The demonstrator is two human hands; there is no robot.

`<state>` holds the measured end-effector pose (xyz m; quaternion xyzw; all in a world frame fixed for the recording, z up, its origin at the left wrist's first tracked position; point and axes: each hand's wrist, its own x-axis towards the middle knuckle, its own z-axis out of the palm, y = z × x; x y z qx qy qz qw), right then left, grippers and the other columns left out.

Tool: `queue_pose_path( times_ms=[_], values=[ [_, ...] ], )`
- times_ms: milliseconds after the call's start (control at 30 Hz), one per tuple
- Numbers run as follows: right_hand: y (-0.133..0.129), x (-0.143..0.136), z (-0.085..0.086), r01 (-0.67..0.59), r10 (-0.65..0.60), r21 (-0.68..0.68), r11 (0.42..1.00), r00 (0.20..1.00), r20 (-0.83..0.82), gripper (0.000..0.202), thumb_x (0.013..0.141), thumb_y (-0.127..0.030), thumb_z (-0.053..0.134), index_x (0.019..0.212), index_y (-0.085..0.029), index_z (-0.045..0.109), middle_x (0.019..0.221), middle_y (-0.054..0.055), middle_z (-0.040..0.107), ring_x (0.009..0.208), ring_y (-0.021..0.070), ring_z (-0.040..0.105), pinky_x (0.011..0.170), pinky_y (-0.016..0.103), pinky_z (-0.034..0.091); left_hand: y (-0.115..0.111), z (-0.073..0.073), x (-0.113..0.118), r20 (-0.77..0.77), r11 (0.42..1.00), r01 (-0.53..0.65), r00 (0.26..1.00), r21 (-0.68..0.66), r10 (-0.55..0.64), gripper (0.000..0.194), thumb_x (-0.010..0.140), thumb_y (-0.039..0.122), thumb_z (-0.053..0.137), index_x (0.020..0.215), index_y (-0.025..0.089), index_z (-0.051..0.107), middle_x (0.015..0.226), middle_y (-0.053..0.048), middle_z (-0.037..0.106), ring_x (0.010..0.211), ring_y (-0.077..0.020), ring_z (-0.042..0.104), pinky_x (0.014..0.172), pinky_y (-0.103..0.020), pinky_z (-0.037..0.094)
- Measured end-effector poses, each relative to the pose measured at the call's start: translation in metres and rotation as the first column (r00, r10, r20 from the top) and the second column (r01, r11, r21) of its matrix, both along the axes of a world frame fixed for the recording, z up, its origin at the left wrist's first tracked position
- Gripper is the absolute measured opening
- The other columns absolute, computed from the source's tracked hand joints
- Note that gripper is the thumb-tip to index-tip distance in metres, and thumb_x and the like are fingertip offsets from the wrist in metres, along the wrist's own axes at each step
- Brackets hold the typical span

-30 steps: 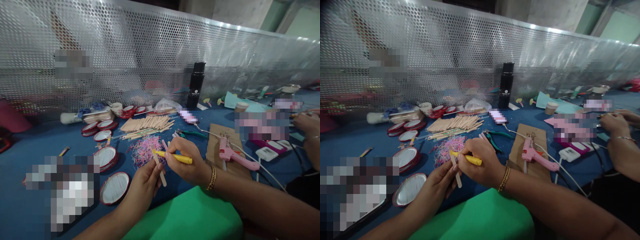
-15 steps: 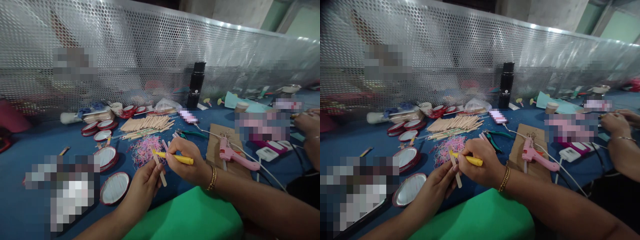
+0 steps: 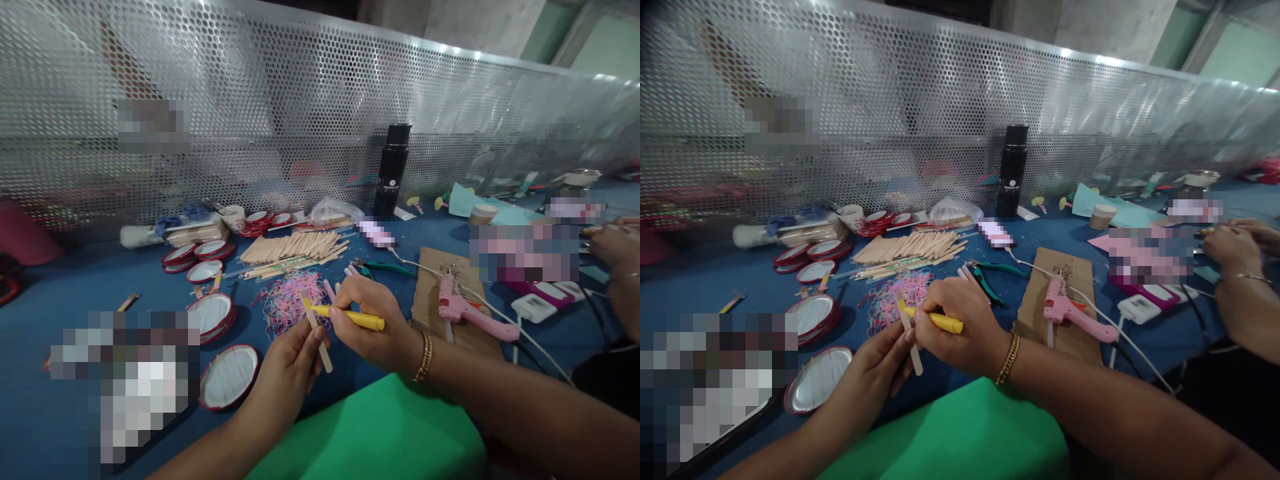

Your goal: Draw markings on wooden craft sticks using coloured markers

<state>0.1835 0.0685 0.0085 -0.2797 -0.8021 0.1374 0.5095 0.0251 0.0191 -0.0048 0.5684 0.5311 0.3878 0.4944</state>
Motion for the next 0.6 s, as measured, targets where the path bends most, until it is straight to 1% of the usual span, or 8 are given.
queue_pose_path(
  times_ms=[100,200,333,533,600],
  values=[
    [0.0009,0.0007,0.0,0.024,-0.024,0.003,1.0,0.999,-0.026,0.016,0.081,-0.017,0.055,0.068,-0.021,0.047,0.065,-0.002,0.053,0.061,0.0127,0.049,0.062,0.029,0.039,-0.001,-0.0001,0.0,-0.009,1.0,0.009,1.0,-0.01,-0.009,0.037,0.089,0.052,0.047,0.076,0.018,0.052,0.052,0.008,0.044,0.039,-0.0061,0.034,0.037,-0.017,0.025],
    [-0.0005,0.0004,-0.0004,0.002,-0.002,0.006,1.0,0.999,-0.035,0.015,0.082,-0.018,0.055,0.069,-0.021,0.048,0.066,-0.002,0.054,0.063,0.013,0.049,0.063,0.03,0.04,-0.0016,-0.0002,0.0001,-0.005,1.0,0.004,1.0,0.0,-0.004,0.038,0.089,0.053,0.046,0.075,0.019,0.051,0.052,0.008,0.043,0.039,-0.0059,0.034,0.037,-0.017,0.024],
    [-0.0017,-0.0003,-0.0003,-0.023,0.023,0.005,1.0,1.0,0.002,0.013,0.085,-0.02,0.055,0.072,-0.02,0.05,0.068,-0.001,0.057,0.066,0.0135,0.051,0.066,0.03,0.04,-0.0004,-0.0013,0.0002,0.003,1.0,-0.002,1.0,0.019,0.002,0.038,0.089,0.054,0.046,0.074,0.019,0.051,0.051,0.008,0.042,0.039,-0.0058,0.032,0.037,-0.017,0.024],
    [0.0024,0.0003,0.0015,0.036,-0.035,0.02,0.999,0.999,-0.021,0.017,0.081,-0.016,0.055,0.067,-0.02,0.046,0.063,-0.002,0.053,0.061,0.0123,0.049,0.062,0.029,0.038,-0.0007,-0.002,-0.0003,-0.003,1.0,0.0,1.0,0.007,0.0,0.037,0.088,0.052,0.048,0.074,0.019,0.052,0.052,0.007,0.044,0.039,-0.0063,0.035,0.037,-0.017,0.025],
    [0.0022,-0.0002,0.0009,0.027,-0.026,0.008,1.0,0.999,-0.035,0.016,0.081,-0.016,0.055,0.068,-0.02,0.047,0.065,-0.002,0.053,0.061,0.0124,0.049,0.062,0.029,0.038,-0.0009,-0.0012,-0.0002,-0.009,1.0,0.001,1.0,0.012,-0.001,0.037,0.088,0.052,0.048,0.074,0.019,0.052,0.052,0.007,0.044,0.039,-0.0062,0.035,0.037,-0.017,0.025]
  ],
)
